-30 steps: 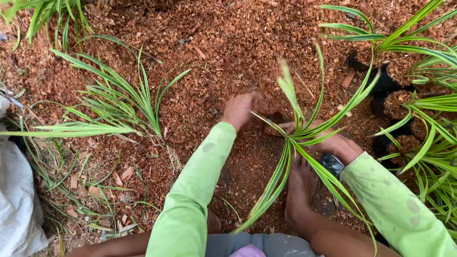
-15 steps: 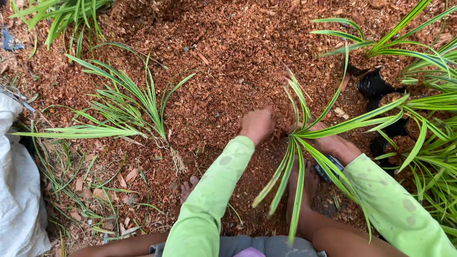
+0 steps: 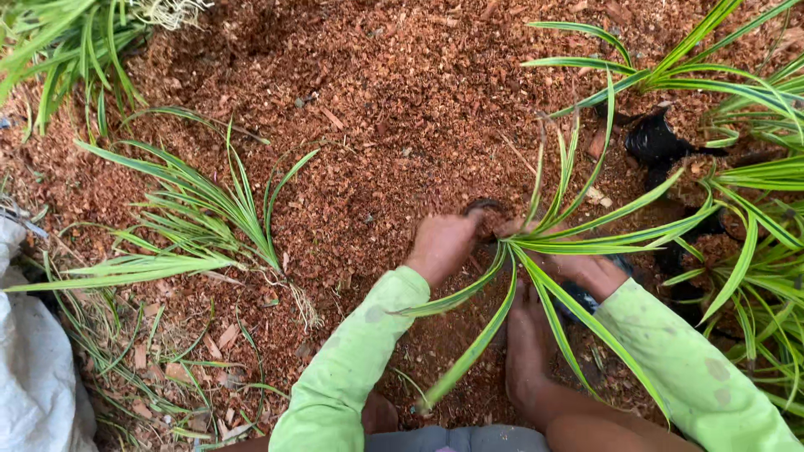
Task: The person plants small green plants into a bed of reddish-brown mulch. They use their hands to dig small holes, place the plants inside, and cover the roots with the mulch. The person also handles a small black plastic pot during the process.
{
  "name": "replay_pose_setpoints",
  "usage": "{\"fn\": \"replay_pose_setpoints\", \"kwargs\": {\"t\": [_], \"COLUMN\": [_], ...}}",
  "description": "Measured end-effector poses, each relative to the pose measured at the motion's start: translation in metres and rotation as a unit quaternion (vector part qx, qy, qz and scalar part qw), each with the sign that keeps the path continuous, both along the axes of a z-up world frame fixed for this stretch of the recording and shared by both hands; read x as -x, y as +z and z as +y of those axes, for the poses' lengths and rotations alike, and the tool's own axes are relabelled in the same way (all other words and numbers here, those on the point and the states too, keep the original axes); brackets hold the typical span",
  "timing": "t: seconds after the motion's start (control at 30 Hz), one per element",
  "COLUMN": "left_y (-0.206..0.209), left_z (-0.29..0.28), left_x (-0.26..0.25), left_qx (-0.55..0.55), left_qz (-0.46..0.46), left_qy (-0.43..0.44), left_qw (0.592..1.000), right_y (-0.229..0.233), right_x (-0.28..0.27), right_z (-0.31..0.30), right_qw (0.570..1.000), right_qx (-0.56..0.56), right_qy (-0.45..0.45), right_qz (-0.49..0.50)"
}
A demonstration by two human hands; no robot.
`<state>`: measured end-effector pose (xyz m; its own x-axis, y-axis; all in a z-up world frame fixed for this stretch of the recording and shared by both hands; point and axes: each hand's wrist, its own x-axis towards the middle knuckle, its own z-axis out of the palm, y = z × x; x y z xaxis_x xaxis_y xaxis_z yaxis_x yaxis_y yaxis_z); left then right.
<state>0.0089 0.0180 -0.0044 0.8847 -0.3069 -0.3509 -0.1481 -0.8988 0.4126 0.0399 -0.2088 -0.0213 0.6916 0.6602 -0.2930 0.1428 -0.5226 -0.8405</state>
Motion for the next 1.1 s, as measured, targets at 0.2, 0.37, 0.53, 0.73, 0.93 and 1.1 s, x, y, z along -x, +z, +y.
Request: {"fn": "replay_pose_setpoints", "kwargs": {"t": [0.2, 0.37, 0.53, 0.73, 0.93, 1.1], "left_y": [0.122, 0.004, 0.018, -0.016, -0.088, 0.039], "left_z": [0.048, 0.0, 0.016, 0.055, 0.036, 0.039], "left_x": [-0.074, -0.065, -0.099, -0.188, -0.106, -0.071], "left_qx": [0.485, 0.093, 0.189, 0.06, -0.015, 0.215], "left_qz": [-0.12, 0.03, 0.09, 0.048, -0.081, 0.188], "left_qy": [0.46, 0.088, -0.077, 0.273, 0.022, 0.1], "left_qw": [0.734, 0.991, 0.975, 0.959, 0.996, 0.953], "right_y": [0.008, -0.023, 0.003, -0.01, -0.019, -0.024], "right_x": [-0.006, -0.009, -0.012, -0.009, -0.007, -0.006], "right_z": [0.003, -0.014, 0.002, -0.001, -0.013, -0.017], "right_qw": [0.997, 0.997, 0.993, 0.935, 0.996, 0.992], "right_qx": [0.014, 0.016, -0.025, 0.007, 0.021, 0.015], "right_qy": [-0.022, 0.002, -0.034, -0.175, 0.083, 0.093], "right_qz": [0.073, 0.082, 0.11, 0.307, -0.021, -0.085]}}
